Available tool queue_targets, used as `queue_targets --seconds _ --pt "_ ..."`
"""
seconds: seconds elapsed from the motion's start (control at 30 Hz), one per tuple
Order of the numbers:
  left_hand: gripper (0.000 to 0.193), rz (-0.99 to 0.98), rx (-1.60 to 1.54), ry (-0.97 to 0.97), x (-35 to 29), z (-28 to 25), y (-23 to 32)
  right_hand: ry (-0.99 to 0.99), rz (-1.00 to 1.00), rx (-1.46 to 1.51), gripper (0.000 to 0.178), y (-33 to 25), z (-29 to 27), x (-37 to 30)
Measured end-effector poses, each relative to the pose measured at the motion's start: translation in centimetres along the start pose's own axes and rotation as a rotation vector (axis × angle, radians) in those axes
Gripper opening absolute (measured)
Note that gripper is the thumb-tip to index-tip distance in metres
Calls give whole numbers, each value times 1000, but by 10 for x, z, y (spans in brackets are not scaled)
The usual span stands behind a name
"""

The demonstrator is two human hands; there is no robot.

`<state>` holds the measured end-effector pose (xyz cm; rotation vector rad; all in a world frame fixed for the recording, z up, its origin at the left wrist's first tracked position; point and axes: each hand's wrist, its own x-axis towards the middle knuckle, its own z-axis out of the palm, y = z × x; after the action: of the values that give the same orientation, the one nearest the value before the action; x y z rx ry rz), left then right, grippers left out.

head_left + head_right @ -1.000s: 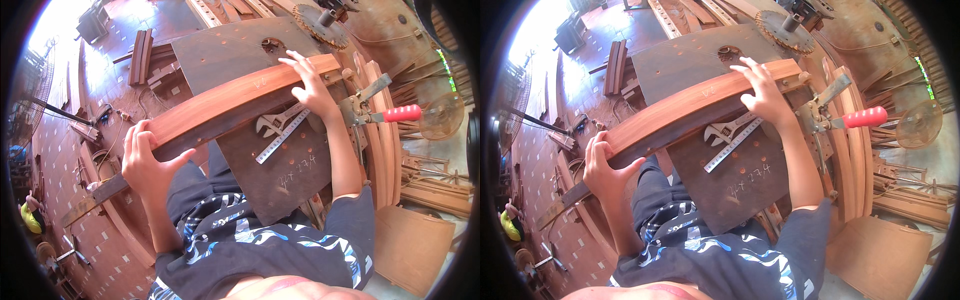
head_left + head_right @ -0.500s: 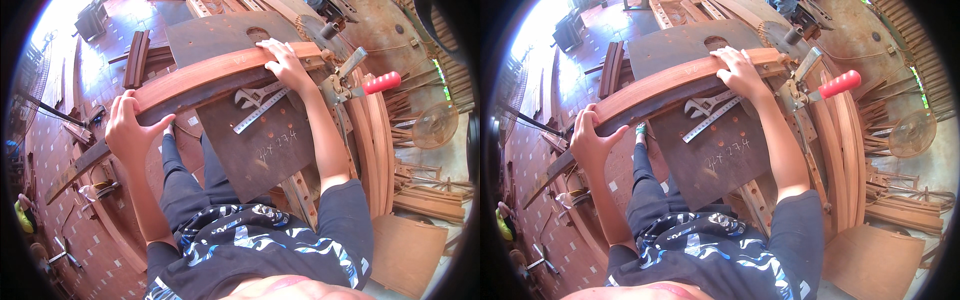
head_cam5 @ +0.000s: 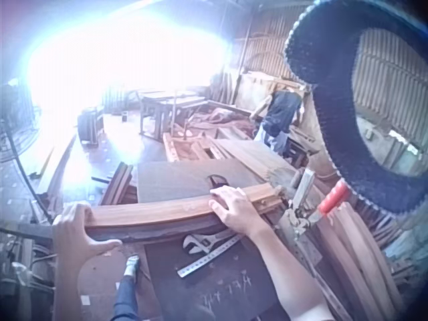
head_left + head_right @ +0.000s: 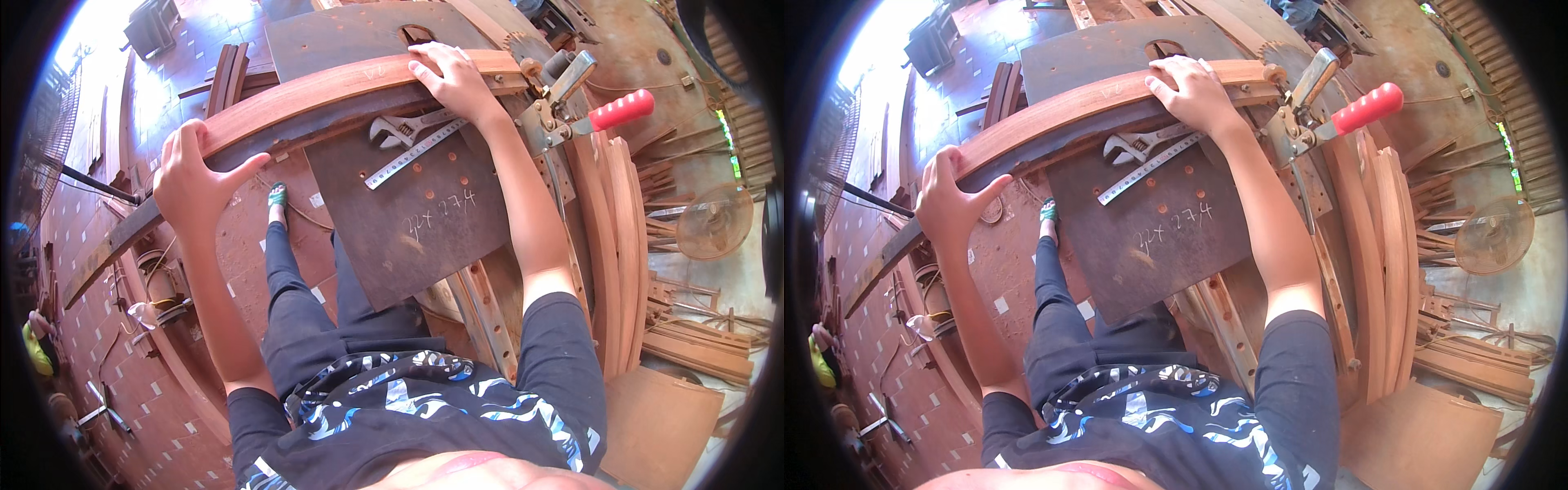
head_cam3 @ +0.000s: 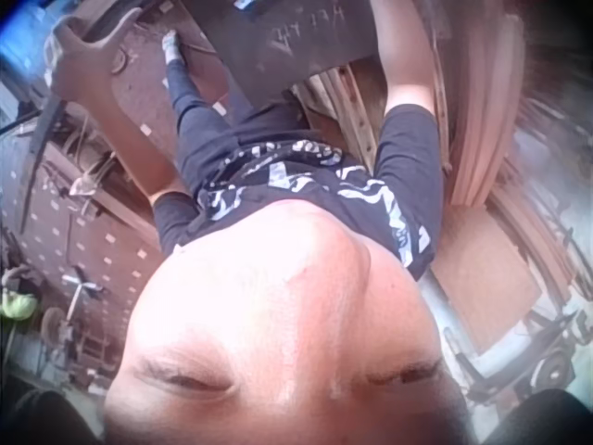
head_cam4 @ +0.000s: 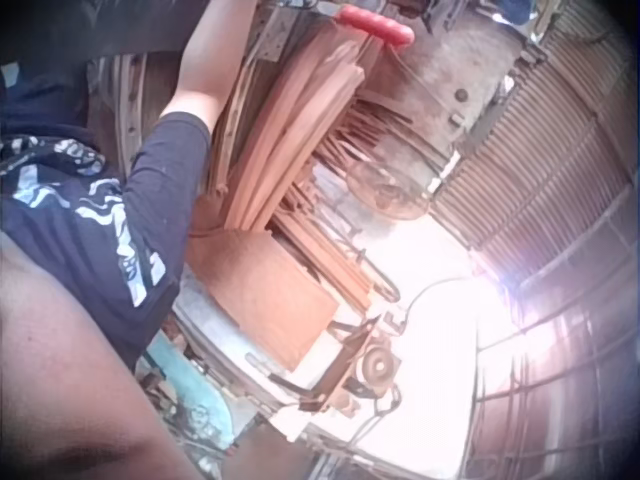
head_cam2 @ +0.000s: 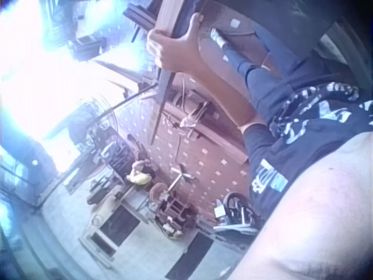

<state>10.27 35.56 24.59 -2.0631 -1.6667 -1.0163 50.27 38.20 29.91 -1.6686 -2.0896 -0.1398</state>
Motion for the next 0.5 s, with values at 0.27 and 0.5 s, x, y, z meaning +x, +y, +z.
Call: queue_targets --seconds 0.27,0.5 --pt "109 -70 159 -144 5 7 1 20 36 18 55 0 0 -1" --pt "111 -86 199 -130 5 13 -2 75 3 75 57 7 7 7"
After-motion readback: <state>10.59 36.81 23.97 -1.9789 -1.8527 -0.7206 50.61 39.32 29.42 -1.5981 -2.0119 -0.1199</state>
